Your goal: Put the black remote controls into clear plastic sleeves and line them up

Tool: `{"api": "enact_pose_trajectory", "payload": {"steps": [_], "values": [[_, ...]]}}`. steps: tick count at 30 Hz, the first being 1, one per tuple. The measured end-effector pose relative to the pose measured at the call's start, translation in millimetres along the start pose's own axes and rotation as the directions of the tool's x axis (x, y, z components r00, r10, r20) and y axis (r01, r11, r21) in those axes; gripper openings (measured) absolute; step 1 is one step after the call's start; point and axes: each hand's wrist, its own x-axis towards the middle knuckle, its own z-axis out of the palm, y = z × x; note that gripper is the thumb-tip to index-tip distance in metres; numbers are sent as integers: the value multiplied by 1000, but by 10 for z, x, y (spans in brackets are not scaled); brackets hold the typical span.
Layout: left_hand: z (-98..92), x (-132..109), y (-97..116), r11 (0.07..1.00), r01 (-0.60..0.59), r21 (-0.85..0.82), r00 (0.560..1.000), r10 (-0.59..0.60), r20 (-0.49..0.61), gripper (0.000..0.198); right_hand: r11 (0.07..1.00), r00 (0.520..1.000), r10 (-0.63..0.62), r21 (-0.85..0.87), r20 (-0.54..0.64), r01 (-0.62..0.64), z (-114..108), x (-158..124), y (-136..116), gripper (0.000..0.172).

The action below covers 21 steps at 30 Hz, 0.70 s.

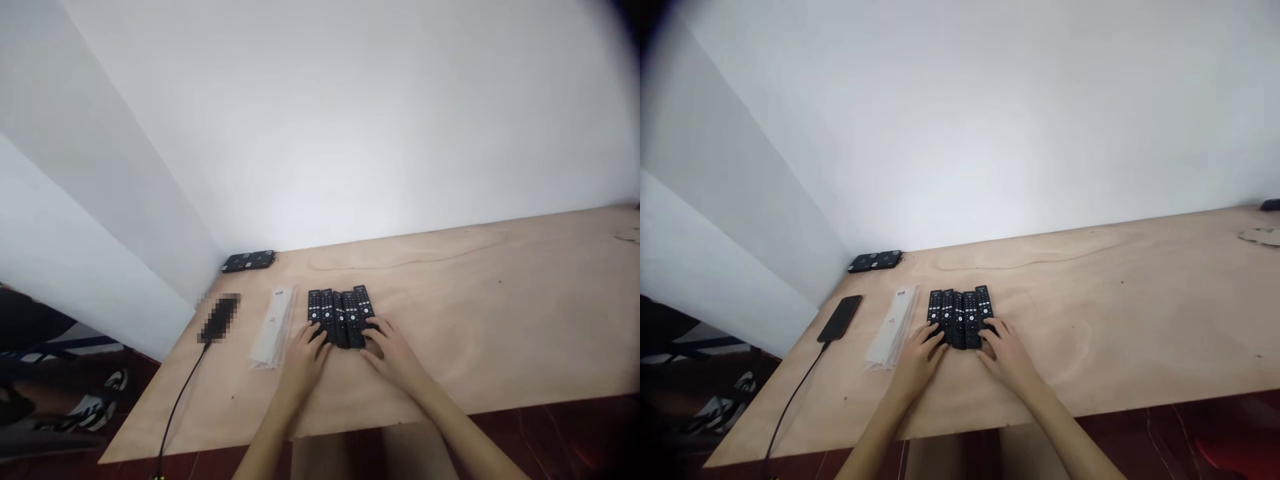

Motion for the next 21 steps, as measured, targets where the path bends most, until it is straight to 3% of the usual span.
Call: {"api": "enact_pose_trajectory", "payload": {"steps": [4, 9, 12, 21], "values": [[-107, -18, 47, 1000, -2, -10, 1000, 2, -5, 28, 994, 997, -68, -84, 25, 70, 59, 47, -80, 53], [-124, 22, 108, 997, -82, 2, 993, 82, 89, 57, 983, 986, -153, -91, 63, 158, 113, 123, -26, 43], [-94, 49, 123, 993, -117, 6, 984, 115, 138, 50, 981, 985, -163, -93, 54, 168, 125, 141, 6, 41], [4, 137, 107, 993, -112, 23, 988, 109, 109, 42, 979, 983, -186, -87, 15, 186, 164, 184, 101, 34]]}}
